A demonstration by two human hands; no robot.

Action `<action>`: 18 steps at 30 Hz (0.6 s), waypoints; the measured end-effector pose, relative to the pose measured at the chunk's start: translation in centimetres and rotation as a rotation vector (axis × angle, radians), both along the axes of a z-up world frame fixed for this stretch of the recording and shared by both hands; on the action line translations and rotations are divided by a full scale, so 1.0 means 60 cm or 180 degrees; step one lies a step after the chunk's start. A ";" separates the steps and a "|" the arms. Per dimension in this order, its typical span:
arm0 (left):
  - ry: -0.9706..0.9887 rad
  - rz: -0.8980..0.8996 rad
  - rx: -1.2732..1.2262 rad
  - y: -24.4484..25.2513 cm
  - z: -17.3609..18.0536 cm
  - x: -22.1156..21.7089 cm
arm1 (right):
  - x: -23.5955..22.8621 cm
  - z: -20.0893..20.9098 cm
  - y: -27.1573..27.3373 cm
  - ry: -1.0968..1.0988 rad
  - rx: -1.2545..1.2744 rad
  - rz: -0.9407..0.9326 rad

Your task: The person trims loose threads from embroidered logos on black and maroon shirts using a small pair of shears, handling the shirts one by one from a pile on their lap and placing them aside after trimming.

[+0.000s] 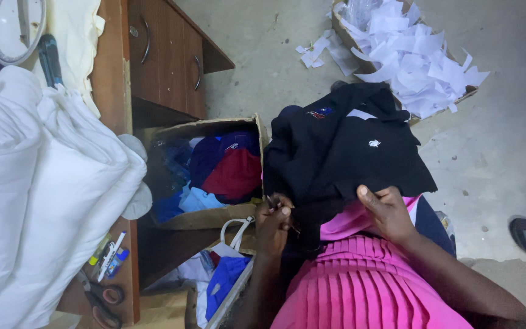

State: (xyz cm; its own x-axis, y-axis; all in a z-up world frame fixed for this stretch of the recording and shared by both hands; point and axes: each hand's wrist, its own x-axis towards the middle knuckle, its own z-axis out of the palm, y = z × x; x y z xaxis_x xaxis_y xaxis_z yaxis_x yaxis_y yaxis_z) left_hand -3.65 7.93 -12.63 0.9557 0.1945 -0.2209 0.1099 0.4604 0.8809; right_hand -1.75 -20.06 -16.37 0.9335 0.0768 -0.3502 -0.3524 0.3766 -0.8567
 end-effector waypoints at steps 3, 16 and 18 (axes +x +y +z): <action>0.0037 -0.0105 -0.0230 -0.005 0.003 0.002 | 0.005 0.036 0.007 0.0017 0.0312 0.0071; 0.0820 0.0498 -0.1138 0.005 0.003 0.036 | 0.045 0.092 0.044 0.1133 -0.1511 0.1910; 0.0922 0.0495 -0.1151 0.001 0.005 0.035 | 0.031 0.099 0.055 0.1166 -0.1185 0.1681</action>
